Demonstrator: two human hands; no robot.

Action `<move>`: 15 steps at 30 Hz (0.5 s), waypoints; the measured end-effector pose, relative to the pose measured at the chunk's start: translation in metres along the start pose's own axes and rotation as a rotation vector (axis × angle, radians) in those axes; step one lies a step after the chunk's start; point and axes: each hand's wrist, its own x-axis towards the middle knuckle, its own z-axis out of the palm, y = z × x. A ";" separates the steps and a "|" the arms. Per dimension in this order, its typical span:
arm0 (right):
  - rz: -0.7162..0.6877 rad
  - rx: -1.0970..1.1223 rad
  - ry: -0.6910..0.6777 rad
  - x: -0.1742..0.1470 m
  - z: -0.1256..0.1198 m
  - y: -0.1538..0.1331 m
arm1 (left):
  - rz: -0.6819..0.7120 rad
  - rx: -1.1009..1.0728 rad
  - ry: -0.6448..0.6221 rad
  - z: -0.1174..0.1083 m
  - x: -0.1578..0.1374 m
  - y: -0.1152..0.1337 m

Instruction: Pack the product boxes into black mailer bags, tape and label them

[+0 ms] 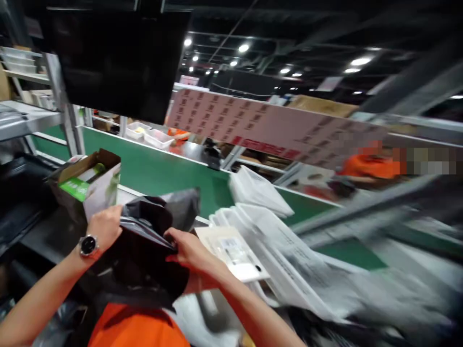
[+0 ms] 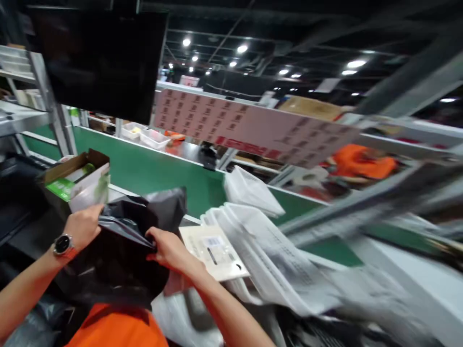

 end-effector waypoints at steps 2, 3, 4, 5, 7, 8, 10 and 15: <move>0.051 -0.194 0.049 0.005 -0.005 0.010 | 0.021 0.065 0.064 -0.015 0.001 0.009; 0.107 -0.261 0.104 0.010 -0.011 0.017 | 0.024 0.090 0.093 -0.023 0.002 0.015; 0.166 -0.301 0.167 0.015 -0.019 0.024 | 0.020 0.113 0.118 -0.030 0.002 0.022; 0.217 -0.317 0.234 0.020 -0.028 0.031 | 0.019 0.134 0.143 -0.037 0.002 0.029; 0.287 -0.287 0.324 0.030 -0.053 0.046 | 0.000 0.159 0.195 -0.046 0.002 0.042; 0.314 -0.247 0.335 0.033 -0.067 0.053 | -0.017 0.160 0.220 -0.048 0.004 0.048; 0.362 -0.152 0.306 0.033 -0.096 0.069 | -0.064 0.142 0.267 -0.046 0.011 0.054; 0.534 0.002 0.253 0.003 -0.154 0.108 | -0.135 -0.045 0.350 -0.021 0.053 0.068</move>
